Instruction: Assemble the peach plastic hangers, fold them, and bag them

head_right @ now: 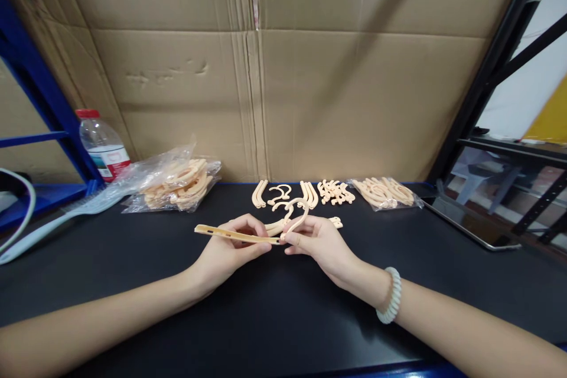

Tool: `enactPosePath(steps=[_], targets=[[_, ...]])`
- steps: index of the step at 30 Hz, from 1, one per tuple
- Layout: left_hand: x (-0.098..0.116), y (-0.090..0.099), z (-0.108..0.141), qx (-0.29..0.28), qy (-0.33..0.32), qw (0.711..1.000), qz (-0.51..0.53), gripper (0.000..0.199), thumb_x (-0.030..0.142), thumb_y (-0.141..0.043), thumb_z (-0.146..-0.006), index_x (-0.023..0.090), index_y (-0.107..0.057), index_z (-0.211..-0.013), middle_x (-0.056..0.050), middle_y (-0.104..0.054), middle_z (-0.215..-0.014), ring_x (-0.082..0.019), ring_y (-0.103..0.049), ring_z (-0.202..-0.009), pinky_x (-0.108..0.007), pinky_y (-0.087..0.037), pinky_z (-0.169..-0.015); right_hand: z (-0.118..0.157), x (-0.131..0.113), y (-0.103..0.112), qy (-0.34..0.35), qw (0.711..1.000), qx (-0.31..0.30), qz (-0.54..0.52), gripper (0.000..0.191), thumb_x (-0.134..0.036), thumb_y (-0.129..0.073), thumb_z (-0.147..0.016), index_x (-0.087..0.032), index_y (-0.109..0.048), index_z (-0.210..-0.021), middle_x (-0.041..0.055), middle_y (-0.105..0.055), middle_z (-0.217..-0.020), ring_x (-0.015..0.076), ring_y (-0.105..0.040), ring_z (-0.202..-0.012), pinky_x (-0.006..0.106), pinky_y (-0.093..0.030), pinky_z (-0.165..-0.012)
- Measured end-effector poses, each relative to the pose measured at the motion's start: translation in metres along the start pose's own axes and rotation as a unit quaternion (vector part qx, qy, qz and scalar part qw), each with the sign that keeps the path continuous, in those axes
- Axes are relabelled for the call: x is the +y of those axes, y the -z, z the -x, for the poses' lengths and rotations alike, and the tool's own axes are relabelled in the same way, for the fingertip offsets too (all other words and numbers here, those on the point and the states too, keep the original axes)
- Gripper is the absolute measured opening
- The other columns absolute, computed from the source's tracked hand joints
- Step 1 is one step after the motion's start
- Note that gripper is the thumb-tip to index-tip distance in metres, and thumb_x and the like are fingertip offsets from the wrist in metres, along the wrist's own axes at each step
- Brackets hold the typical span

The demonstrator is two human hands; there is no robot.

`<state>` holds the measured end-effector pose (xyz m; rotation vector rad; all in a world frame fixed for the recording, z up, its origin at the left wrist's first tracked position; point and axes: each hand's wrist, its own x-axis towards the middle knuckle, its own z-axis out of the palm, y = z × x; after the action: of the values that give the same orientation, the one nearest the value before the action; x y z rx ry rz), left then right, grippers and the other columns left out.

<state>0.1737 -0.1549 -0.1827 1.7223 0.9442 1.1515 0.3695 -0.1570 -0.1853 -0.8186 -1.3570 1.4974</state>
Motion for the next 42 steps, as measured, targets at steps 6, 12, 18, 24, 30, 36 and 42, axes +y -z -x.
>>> enactPosePath(steps=[6, 12, 18, 24, 30, 36, 42], targets=[[-0.001, -0.002, 0.001, -0.010, -0.002, 1.000, 0.008, 0.020, 0.028, -0.077, -0.067, 0.018, -0.060, -0.070, 0.001, -0.064, -0.069, -0.016, -0.063, -0.069, -0.028, -0.049, -0.066, 0.002, 0.000, -0.003, -0.021, 0.998, -0.061, -0.001, 0.021, -0.035, -0.073, -0.074, -0.017, -0.067, -0.084, 0.0050, -0.067, -0.092, 0.0169, -0.065, -0.088, 0.032, -0.055, -0.078], [0.004, -0.004, 0.004, -0.009, -0.032, 0.999, -0.016, 0.015, 0.026, -0.075, -0.069, 0.018, -0.062, -0.066, 0.001, -0.062, -0.065, -0.015, -0.061, -0.064, -0.027, -0.050, -0.061, 0.003, -0.002, -0.003, -0.041, 0.997, -0.065, -0.007, 0.024, -0.034, -0.075, -0.072, -0.014, -0.066, -0.081, 0.0054, -0.068, -0.086, 0.0166, -0.068, -0.082, 0.033, -0.055, -0.080], [0.008, -0.003, 0.006, -0.002, -0.108, 0.989, -0.103, 0.013, 0.023, -0.075, -0.071, 0.020, -0.064, -0.064, -0.001, -0.064, -0.065, -0.015, -0.058, -0.061, -0.027, -0.048, -0.060, 0.004, -0.004, -0.002, -0.049, 0.996, -0.072, -0.029, 0.025, -0.032, -0.078, -0.068, -0.014, -0.065, -0.079, 0.0046, -0.068, -0.084, 0.0151, -0.067, -0.076, 0.032, -0.054, -0.078], [0.006, -0.002, 0.006, 0.003, -0.129, 0.983, -0.127, 0.015, 0.024, -0.075, -0.071, 0.021, -0.062, -0.063, 0.000, -0.063, -0.064, -0.014, -0.056, -0.059, -0.027, -0.046, -0.060, 0.004, -0.004, -0.007, -0.028, 0.998, -0.060, -0.022, 0.024, -0.031, -0.079, -0.067, -0.015, -0.064, -0.075, 0.0028, -0.067, -0.077, 0.0128, -0.066, -0.069, 0.029, -0.054, -0.073], [0.009, -0.005, 0.007, 0.004, -0.114, 0.990, -0.088, 0.019, 0.030, -0.074, -0.072, 0.019, -0.062, -0.062, 0.000, -0.062, -0.063, -0.014, -0.057, -0.060, -0.026, -0.045, -0.058, 0.003, 0.000, -0.012, 0.027, 0.999, -0.016, 0.026, 0.025, -0.033, -0.078, -0.067, -0.016, -0.060, -0.071, 0.0013, -0.066, -0.066, 0.0133, -0.064, -0.061, 0.029, -0.054, -0.064], [0.008, -0.007, 0.007, -0.011, -0.018, 1.000, 0.007, 0.024, 0.033, -0.074, -0.070, 0.018, -0.056, -0.068, 0.001, -0.059, -0.064, -0.014, -0.058, -0.060, -0.025, -0.046, -0.055, 0.004, 0.000, -0.013, 0.026, 0.999, -0.010, 0.017, 0.023, -0.033, -0.077, -0.068, -0.017, -0.062, -0.074, 0.0011, -0.065, -0.068, 0.0127, -0.062, -0.062, 0.029, -0.053, -0.064], [0.002, -0.006, 0.002, 0.032, 0.003, 0.995, 0.090, 0.035, 0.025, -0.075, -0.069, 0.021, -0.049, -0.093, 0.006, -0.057, -0.070, -0.012, -0.061, -0.067, -0.026, -0.050, -0.066, 0.001, -0.001, -0.012, 0.044, 0.998, 0.021, 0.044, 0.025, -0.041, -0.072, -0.073, -0.017, -0.067, -0.077, 0.0019, -0.061, -0.074, 0.0115, -0.056, -0.065, 0.025, -0.049, -0.057]])
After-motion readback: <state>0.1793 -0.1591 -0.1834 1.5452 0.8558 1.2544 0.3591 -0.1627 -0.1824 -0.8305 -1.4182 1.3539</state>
